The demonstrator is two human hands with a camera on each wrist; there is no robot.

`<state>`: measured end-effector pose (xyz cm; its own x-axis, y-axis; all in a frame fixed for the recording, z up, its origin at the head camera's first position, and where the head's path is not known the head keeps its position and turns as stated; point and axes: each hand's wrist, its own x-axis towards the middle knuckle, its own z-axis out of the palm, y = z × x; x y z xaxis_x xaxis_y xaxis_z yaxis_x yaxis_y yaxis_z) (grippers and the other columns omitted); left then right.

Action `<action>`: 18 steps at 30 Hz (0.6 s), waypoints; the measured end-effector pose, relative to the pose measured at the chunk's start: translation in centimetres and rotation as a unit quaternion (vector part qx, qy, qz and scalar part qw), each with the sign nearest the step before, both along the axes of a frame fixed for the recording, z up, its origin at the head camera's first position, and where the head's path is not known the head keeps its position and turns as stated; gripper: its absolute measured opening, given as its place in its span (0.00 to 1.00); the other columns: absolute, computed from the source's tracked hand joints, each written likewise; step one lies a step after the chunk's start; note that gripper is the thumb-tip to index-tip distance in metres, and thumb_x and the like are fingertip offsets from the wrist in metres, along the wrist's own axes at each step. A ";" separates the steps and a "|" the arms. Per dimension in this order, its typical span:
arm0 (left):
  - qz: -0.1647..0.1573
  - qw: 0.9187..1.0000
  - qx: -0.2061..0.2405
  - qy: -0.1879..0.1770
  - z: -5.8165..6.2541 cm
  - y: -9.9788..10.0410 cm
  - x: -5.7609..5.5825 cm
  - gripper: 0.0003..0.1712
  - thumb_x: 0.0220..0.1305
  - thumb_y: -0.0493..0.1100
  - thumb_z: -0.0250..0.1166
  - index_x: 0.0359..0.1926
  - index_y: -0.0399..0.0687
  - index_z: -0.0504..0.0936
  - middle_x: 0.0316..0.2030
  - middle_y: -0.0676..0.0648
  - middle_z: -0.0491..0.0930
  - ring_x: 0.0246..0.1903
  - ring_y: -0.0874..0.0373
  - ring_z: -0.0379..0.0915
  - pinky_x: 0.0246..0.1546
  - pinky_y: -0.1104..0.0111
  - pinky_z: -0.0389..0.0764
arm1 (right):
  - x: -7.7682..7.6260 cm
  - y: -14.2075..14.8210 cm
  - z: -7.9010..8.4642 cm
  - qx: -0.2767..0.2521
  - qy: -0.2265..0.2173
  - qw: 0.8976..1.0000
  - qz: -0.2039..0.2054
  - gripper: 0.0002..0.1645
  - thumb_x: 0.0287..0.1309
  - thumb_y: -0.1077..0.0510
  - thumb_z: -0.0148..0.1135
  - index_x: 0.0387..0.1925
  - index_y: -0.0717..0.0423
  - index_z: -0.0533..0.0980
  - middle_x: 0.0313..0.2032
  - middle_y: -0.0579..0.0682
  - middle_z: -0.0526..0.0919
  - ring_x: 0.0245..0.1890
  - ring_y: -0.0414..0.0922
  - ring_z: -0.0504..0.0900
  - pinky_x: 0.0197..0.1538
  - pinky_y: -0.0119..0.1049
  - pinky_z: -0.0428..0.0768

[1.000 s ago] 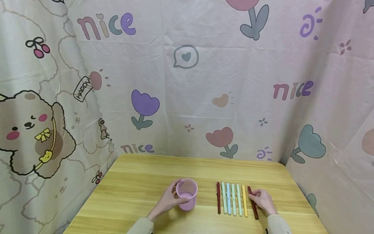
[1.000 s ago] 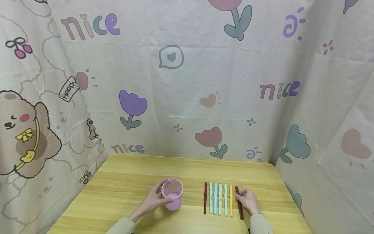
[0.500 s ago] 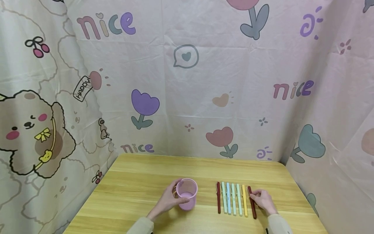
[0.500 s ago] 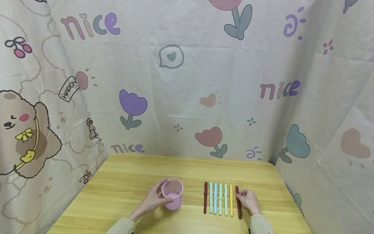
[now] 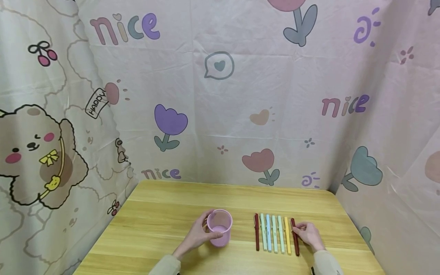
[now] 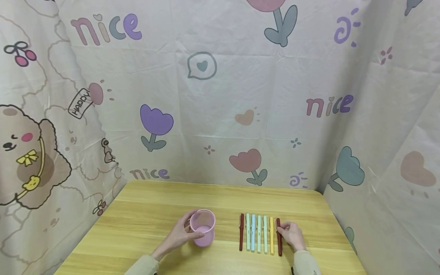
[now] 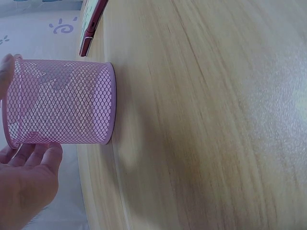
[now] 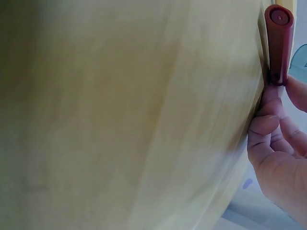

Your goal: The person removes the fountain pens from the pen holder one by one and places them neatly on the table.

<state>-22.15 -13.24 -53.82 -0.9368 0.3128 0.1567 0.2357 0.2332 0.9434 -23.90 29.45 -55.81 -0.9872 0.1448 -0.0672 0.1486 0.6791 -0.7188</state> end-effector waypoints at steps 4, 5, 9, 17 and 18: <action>0.000 1.000 -0.001 -0.002 0.0 0.0 0.1 0.55 0.51 0.41 0.79 0.73 0.31 0.58 0.70 0.27 0.65 0.70 0.29 0.61 0.71 0.44 0.68 | -0.1 0.0 0.0 0.006 -0.002 1.000 0.001 0.18 0.61 0.58 0.65 0.44 0.72 0.79 0.37 0.62 0.85 0.39 0.53 0.82 0.39 0.39 0.80; 0.000 1.000 -0.002 -0.002 0.1 0.0 0.1 0.55 0.51 0.41 0.79 0.73 0.31 0.58 0.70 0.27 0.65 0.70 0.29 0.61 0.71 0.44 0.68 | 0.0 0.1 0.0 0.006 -0.001 1.000 0.003 0.18 0.61 0.58 0.65 0.44 0.72 0.79 0.37 0.62 0.85 0.39 0.53 0.82 0.39 0.40 0.80; 0.000 1.000 -0.006 0.000 0.2 0.0 0.1 0.55 0.51 0.42 0.79 0.74 0.31 0.58 0.70 0.27 0.64 0.70 0.29 0.61 0.72 0.43 0.67 | 0.0 0.1 0.0 0.004 0.004 1.000 0.003 0.18 0.61 0.59 0.65 0.44 0.72 0.79 0.37 0.63 0.84 0.38 0.53 0.82 0.37 0.38 0.79; 0.001 1.000 -0.005 0.004 0.2 0.1 0.1 0.55 0.51 0.41 0.79 0.73 0.30 0.58 0.69 0.27 0.66 0.70 0.29 0.62 0.71 0.44 0.68 | 0.0 -0.1 0.0 -0.006 -0.002 1.000 -0.005 0.17 0.61 0.59 0.65 0.44 0.70 0.79 0.35 0.61 0.84 0.37 0.50 0.81 0.36 0.34 0.76; 0.002 1.000 -0.005 0.004 0.2 0.1 0.1 0.55 0.51 0.41 0.79 0.73 0.30 0.58 0.69 0.27 0.66 0.70 0.29 0.62 0.71 0.44 0.68 | 0.0 -0.1 0.0 -0.006 -0.001 1.000 -0.005 0.17 0.61 0.59 0.65 0.44 0.70 0.79 0.35 0.61 0.84 0.37 0.50 0.81 0.36 0.35 0.77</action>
<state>-22.02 -13.18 -53.62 -0.9371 0.3098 0.1610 0.2420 0.2440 0.9391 -23.87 29.32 -55.81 -0.9856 0.1535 -0.0705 0.1561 0.6683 -0.7273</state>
